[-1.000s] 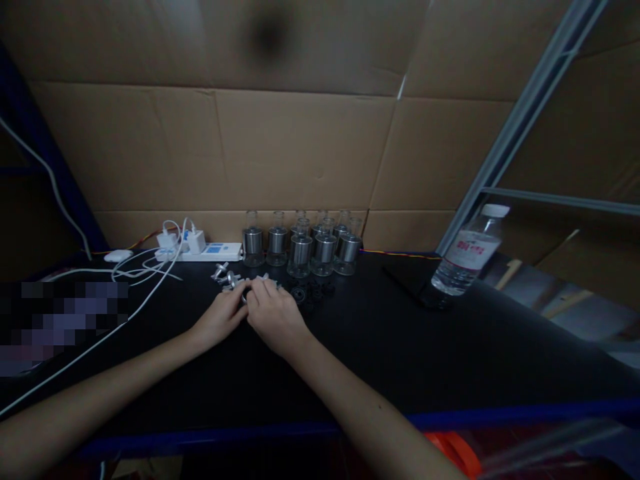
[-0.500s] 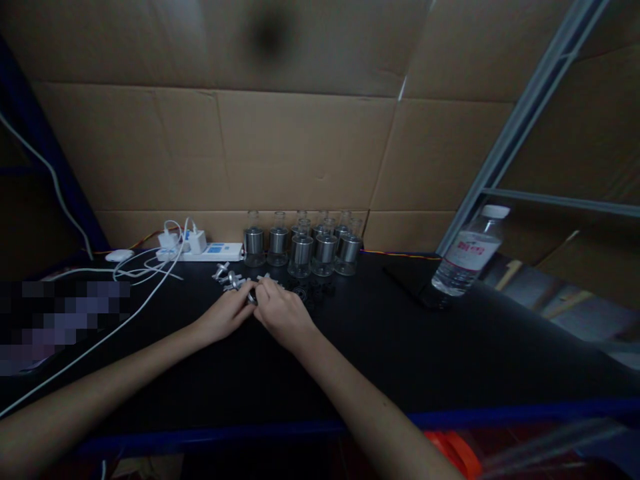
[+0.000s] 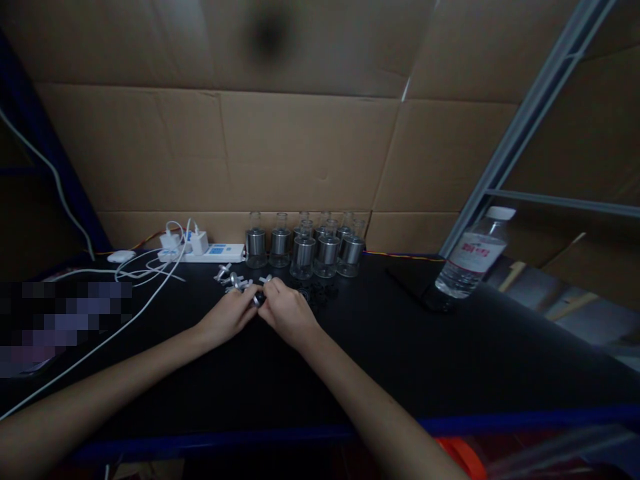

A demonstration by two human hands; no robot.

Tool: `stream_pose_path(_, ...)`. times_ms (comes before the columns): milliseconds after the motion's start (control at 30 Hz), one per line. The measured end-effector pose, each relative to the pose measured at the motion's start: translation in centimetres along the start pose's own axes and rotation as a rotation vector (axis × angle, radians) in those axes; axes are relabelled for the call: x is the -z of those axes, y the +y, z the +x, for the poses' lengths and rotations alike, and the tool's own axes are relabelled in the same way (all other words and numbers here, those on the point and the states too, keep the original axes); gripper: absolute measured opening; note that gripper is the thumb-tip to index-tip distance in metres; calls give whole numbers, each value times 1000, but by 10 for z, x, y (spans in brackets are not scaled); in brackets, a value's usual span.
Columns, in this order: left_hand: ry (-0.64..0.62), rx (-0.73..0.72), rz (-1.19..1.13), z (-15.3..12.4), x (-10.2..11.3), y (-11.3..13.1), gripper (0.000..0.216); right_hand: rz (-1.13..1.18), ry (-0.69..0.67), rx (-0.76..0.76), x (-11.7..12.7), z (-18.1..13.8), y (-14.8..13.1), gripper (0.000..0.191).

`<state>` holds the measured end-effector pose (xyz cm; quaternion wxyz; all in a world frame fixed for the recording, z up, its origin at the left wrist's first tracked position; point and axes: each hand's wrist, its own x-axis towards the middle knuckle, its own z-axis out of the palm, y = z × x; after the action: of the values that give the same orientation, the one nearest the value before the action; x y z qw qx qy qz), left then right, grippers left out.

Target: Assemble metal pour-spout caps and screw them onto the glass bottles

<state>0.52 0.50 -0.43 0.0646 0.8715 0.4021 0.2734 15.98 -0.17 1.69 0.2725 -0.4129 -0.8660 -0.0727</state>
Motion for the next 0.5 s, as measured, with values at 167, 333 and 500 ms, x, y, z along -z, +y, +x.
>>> stream_pose_path(167,-38,-4,203,0,1,2,23,101,45,-30,-3,1,2,9)
stream_pose_path(333,-59,-44,382,1,3,6,39,174,115,-48,-11,3,8,13)
stream_pose_path(500,-54,-91,510,-1,8,12,45,245,198,-69,-15,5,12,12)
